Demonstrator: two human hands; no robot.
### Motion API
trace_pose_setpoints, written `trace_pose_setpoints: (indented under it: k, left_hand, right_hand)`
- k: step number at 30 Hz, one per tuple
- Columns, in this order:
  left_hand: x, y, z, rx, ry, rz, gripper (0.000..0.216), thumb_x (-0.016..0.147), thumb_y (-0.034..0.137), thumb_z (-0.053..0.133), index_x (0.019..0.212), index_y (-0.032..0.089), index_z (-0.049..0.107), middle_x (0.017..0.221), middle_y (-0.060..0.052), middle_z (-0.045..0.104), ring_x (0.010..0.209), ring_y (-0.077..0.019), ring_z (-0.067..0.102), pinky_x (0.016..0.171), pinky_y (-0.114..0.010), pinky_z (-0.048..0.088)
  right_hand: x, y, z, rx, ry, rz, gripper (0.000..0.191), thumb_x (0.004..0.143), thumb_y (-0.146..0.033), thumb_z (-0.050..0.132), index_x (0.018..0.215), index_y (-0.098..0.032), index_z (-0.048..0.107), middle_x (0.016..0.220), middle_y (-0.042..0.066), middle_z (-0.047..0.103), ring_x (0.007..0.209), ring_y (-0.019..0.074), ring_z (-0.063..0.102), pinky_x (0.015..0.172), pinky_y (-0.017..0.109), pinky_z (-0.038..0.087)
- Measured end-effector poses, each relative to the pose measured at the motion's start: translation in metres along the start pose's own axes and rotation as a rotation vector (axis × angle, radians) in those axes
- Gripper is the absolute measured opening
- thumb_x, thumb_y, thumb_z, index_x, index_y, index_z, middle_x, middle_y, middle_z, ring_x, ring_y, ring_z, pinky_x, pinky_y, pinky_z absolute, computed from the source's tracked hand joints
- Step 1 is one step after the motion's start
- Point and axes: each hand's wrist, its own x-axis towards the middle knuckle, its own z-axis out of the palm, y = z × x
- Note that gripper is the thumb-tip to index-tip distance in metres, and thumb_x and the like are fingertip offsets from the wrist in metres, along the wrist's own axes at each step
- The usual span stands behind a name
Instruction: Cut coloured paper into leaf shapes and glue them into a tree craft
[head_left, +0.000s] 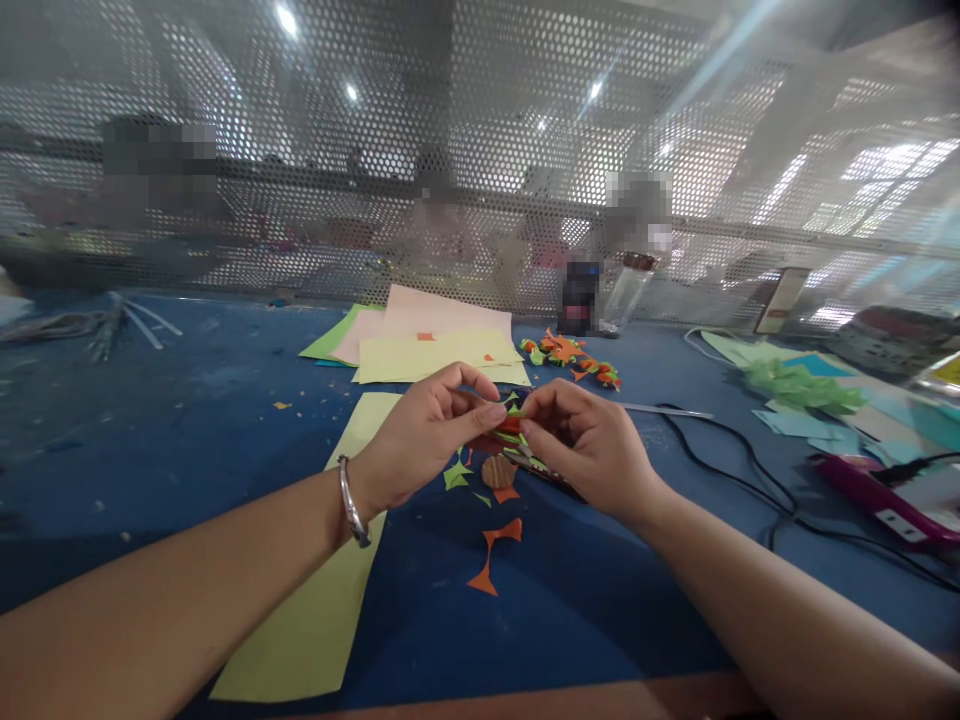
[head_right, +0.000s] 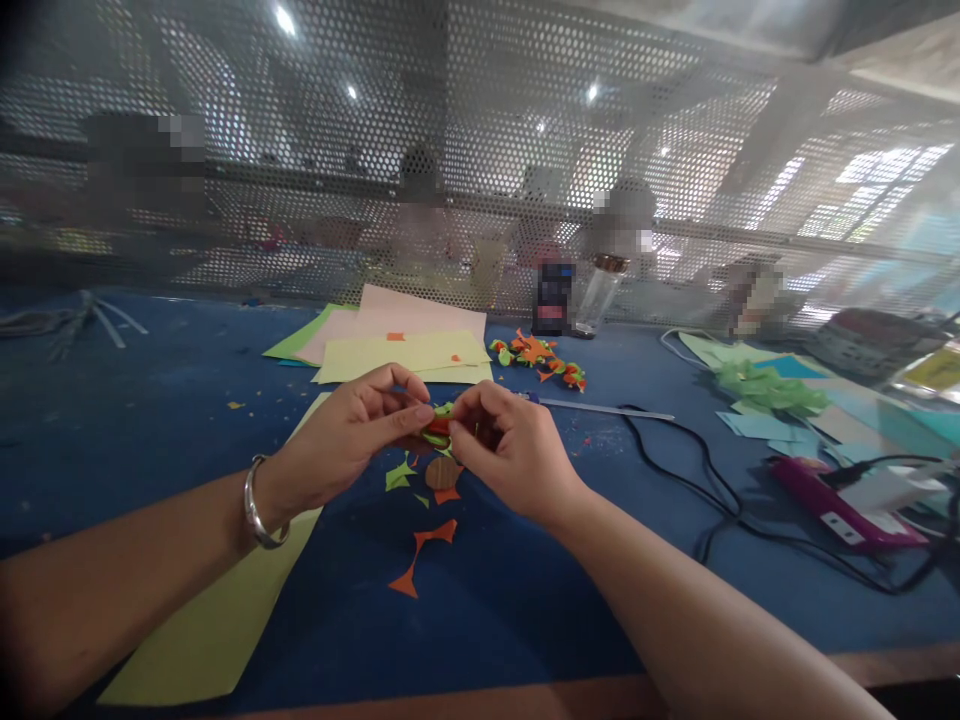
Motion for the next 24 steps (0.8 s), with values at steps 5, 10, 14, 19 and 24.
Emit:
trace_pose_setpoints:
  k: [5, 10, 14, 19, 24]
  left_hand:
    - [-0.0005, -0.0033, -0.0009, -0.015, 0.003, -0.018, 0.033, 0.078, 0.021, 0.081, 0.100, 0.018, 0.057, 0.080, 0.000, 0.072, 0.075, -0.0119, 0.068, 0.073, -0.025, 0.053]
    - [-0.0010, -0.0050, -0.0004, 0.016, 0.063, -0.033, 0.038, 0.074, 0.014, 0.079, 0.103, 0.019, 0.055, 0.082, 0.001, 0.070, 0.074, -0.0111, 0.066, 0.071, -0.024, 0.050]
    - [-0.0013, -0.0030, -0.0003, 0.055, 0.089, -0.041, 0.037, 0.076, 0.013, 0.076, 0.104, 0.020, 0.053, 0.074, 0.004, 0.065, 0.067, -0.0109, 0.063, 0.063, -0.023, 0.047]
    - [-0.0015, -0.0036, -0.0023, 0.105, 0.090, 0.021, 0.036, 0.077, 0.014, 0.077, 0.104, 0.020, 0.053, 0.074, 0.004, 0.064, 0.067, -0.0102, 0.061, 0.064, -0.023, 0.047]
    - [-0.0056, -0.0035, 0.0040, 0.087, 0.130, 0.054, 0.041, 0.077, 0.019, 0.079, 0.107, 0.021, 0.051, 0.079, 0.003, 0.067, 0.071, -0.0117, 0.064, 0.067, -0.025, 0.049]
  right_hand:
    - [0.0008, -0.0012, 0.0007, -0.031, 0.025, -0.029, 0.004, 0.085, -0.022, 0.062, 0.086, -0.019, 0.061, 0.073, -0.002, 0.060, 0.061, 0.0099, 0.053, 0.055, 0.022, 0.042]
    - [0.0007, -0.0017, 0.0007, -0.045, 0.013, -0.012, 0.004, 0.084, -0.023, 0.062, 0.086, -0.019, 0.060, 0.069, -0.003, 0.058, 0.056, 0.0089, 0.049, 0.053, 0.022, 0.041]
    - [0.0014, -0.0015, 0.0010, -0.048, -0.010, 0.021, 0.007, 0.085, -0.025, 0.063, 0.087, -0.019, 0.061, 0.070, -0.003, 0.057, 0.055, 0.0086, 0.047, 0.050, 0.021, 0.038]
    - [0.0019, 0.0000, 0.0031, -0.074, -0.025, 0.040, 0.010, 0.086, -0.028, 0.063, 0.084, -0.018, 0.062, 0.068, -0.003, 0.057, 0.053, 0.0084, 0.045, 0.049, 0.021, 0.036]
    - [0.0009, -0.0001, 0.0058, -0.090, 0.014, 0.012, 0.010, 0.085, -0.026, 0.063, 0.081, -0.018, 0.063, 0.066, -0.003, 0.055, 0.054, 0.0088, 0.044, 0.050, 0.021, 0.036]
